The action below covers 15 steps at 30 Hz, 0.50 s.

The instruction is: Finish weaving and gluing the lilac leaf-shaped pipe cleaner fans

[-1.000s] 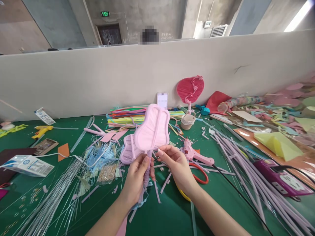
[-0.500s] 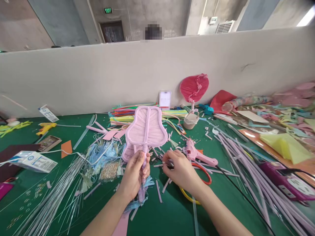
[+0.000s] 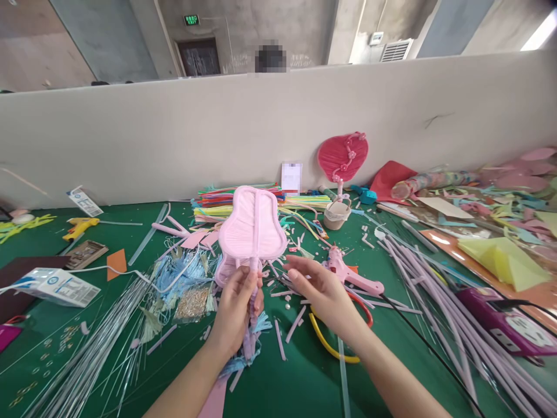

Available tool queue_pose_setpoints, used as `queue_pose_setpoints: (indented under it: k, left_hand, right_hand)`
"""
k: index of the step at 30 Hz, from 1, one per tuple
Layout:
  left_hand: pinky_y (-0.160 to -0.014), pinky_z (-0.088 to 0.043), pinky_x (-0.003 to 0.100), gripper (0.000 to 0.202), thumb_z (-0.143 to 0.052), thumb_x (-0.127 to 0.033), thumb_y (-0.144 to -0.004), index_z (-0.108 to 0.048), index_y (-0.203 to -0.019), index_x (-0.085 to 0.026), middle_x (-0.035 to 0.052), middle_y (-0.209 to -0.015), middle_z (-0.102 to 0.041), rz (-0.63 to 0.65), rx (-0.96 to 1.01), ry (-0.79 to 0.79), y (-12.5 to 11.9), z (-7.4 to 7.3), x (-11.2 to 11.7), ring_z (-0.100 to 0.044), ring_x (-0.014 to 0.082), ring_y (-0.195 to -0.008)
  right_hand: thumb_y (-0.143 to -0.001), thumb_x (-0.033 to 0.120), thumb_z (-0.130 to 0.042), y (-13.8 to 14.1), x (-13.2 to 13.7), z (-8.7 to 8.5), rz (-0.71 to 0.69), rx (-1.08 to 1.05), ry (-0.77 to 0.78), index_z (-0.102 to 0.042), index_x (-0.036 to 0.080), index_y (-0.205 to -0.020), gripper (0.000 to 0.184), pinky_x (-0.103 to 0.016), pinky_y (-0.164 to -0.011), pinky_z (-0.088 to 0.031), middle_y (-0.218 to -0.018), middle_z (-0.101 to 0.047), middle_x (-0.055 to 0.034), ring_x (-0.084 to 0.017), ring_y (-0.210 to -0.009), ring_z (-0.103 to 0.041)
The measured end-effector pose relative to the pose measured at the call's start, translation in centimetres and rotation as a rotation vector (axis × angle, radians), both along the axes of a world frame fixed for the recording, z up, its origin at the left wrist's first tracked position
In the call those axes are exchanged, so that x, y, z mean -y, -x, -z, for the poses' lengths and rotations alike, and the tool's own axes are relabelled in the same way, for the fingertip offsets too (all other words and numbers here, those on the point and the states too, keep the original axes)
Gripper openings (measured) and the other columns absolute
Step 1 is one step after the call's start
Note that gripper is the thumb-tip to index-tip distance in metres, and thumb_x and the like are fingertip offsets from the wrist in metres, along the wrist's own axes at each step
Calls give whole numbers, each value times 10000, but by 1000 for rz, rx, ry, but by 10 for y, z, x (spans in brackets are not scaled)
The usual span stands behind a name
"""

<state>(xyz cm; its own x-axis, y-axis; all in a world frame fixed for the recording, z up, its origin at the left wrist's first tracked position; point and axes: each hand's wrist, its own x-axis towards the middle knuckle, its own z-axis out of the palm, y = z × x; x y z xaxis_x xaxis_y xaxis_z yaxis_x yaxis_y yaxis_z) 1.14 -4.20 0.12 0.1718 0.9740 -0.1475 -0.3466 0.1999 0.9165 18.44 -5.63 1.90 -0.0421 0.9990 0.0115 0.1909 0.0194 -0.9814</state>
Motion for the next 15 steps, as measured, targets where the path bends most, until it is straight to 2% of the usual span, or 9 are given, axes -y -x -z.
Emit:
queue_pose_setpoints:
  k: [3,6,11,15]
  left_hand:
    - [-436,-344,154,264,-607,-452,-861,-515,-896,-206,-90,-504,-456,44,-181,-89,-2,0,6,-407,58,-443]
    - [-424,-322,154,297,-637,-462,-820,-491,-842,-205,-95,-481,-445,9,-358,-175,-4,2,10,-403,64,-435]
    - [-407,-330,159,316,-661,-455,-794,-464,-787,-209,-78,-564,-482,-25,-476,-259,-6,4,13,-402,58,-430]
    - [-400,-366,172,266,-573,-460,-865,-523,-930,-207,-82,-520,-469,89,-524,-290,-5,6,15,-428,75,-394]
  right_hand:
    - [-845,489,-616,12,4,-11,-118,-380,157,-571,202,-1254,501,-357,-902,-495,-1183,-666,-91,-229,-1095,-611]
    - [-791,437,-704,24,8,-12,-221,-543,146,-622,220,-1206,476,-386,-936,-487,-1151,-690,-64,-239,-1096,-616]
    - [-764,374,-751,28,6,0,-8,-648,165,-681,255,-1138,398,-382,-1047,-401,-1155,-696,-22,-218,-1175,-574]
    - [-759,355,-758,22,0,6,-27,-755,194,-713,219,-1065,338,-418,-956,-460,-1081,-721,-58,-237,-1029,-644]
